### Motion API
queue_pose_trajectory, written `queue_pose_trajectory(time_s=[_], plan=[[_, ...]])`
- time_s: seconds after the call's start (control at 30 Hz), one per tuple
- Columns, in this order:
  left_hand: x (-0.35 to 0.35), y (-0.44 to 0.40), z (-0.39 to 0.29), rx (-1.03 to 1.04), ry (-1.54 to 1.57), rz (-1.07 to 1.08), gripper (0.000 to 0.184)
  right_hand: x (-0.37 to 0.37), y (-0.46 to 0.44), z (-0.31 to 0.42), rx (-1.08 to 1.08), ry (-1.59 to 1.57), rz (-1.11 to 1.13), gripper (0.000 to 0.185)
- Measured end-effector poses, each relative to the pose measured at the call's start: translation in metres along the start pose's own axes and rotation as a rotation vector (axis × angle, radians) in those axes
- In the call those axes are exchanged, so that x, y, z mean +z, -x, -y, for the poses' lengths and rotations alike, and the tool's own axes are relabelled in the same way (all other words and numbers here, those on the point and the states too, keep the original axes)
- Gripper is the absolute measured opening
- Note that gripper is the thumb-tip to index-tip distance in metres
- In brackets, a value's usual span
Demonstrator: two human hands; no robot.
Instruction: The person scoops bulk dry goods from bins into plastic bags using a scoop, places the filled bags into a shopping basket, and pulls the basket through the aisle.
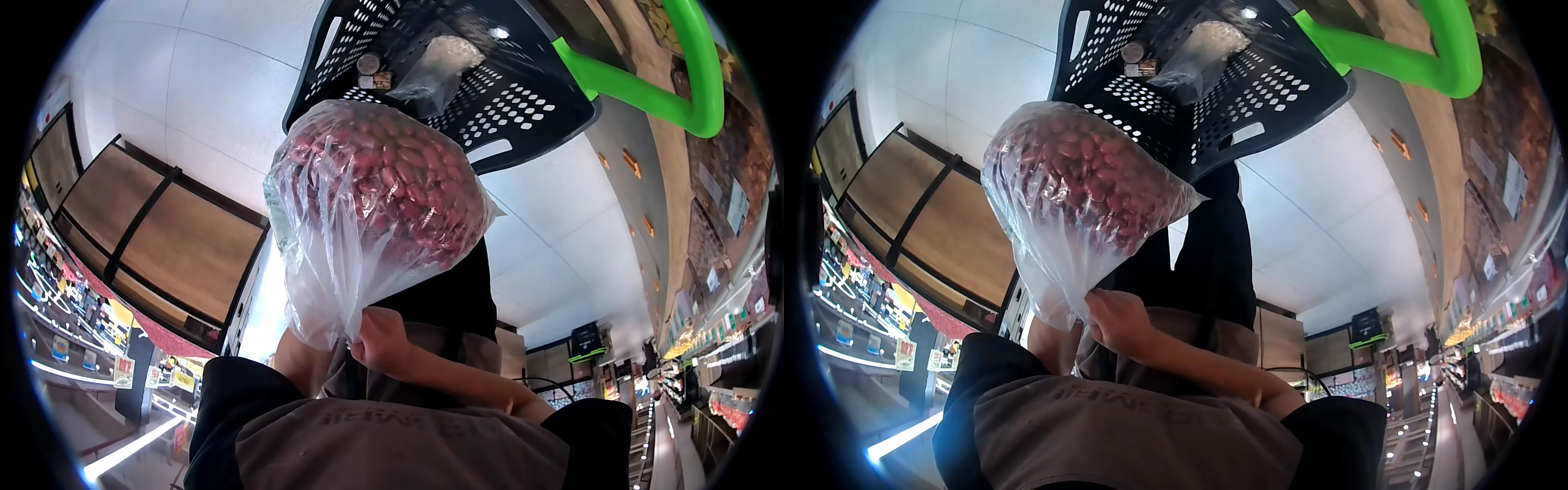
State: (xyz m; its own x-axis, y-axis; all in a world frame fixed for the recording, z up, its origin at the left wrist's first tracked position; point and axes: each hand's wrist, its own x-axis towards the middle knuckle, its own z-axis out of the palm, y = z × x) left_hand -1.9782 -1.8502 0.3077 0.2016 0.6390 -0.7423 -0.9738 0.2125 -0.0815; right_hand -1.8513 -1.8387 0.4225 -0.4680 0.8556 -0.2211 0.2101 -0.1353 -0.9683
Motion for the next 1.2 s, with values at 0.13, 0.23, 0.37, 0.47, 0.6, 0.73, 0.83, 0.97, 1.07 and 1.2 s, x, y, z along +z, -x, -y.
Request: queue_pose_trajectory(time_s=[0.13,0.23,0.37,0.47,0.6,0.73,0.83,0.97,1.07,1.2], plan=[[-0.003,-0.032,0.007,-0.021,0.012,0.021,0.043,-0.001,0.003,-0.011,0.084,0.012,0.012,0.037],[-0.007,-0.071,0.014,-0.032,0.029,0.057,0.042,-0.009,-0.008,-0.011,0.178,0.087,0.123,0.031],[-0.014,-0.109,0.023,-0.061,0.044,0.077,0.041,-0.011,-0.013,-0.034,0.369,0.336,0.231,0.017],[-0.019,-0.126,0.032,-0.105,0.055,0.067,0.04,-0.015,-0.014,-0.064,0.442,0.449,0.305,0.017],[-0.025,-0.137,0.035,-0.155,0.058,0.049,0.039,-0.011,-0.016,-0.105,0.598,0.453,0.37,0.03],[-0.033,-0.157,0.03,-0.217,0.026,-0.004,0.038,-0.023,-0.038,-0.118,0.598,0.432,0.321,0.029],[-0.049,-0.169,0.025,-0.256,-0.057,-0.117,0.037,-0.024,-0.045,-0.137,0.603,0.458,0.305,0.026],[-0.077,-0.168,0.02,-0.273,-0.3,-0.369,0.036,-0.028,-0.06,-0.168,0.601,0.541,0.329,0.023],[-0.098,-0.183,0.026,-0.267,-0.621,-0.534,0.034,-0.026,-0.068,-0.204,0.635,0.641,0.31,0.021],[-0.096,-0.186,0.028,-0.203,-0.914,-0.598,0.033,-0.034,-0.083,-0.249,0.61,0.695,0.285,0.02]])
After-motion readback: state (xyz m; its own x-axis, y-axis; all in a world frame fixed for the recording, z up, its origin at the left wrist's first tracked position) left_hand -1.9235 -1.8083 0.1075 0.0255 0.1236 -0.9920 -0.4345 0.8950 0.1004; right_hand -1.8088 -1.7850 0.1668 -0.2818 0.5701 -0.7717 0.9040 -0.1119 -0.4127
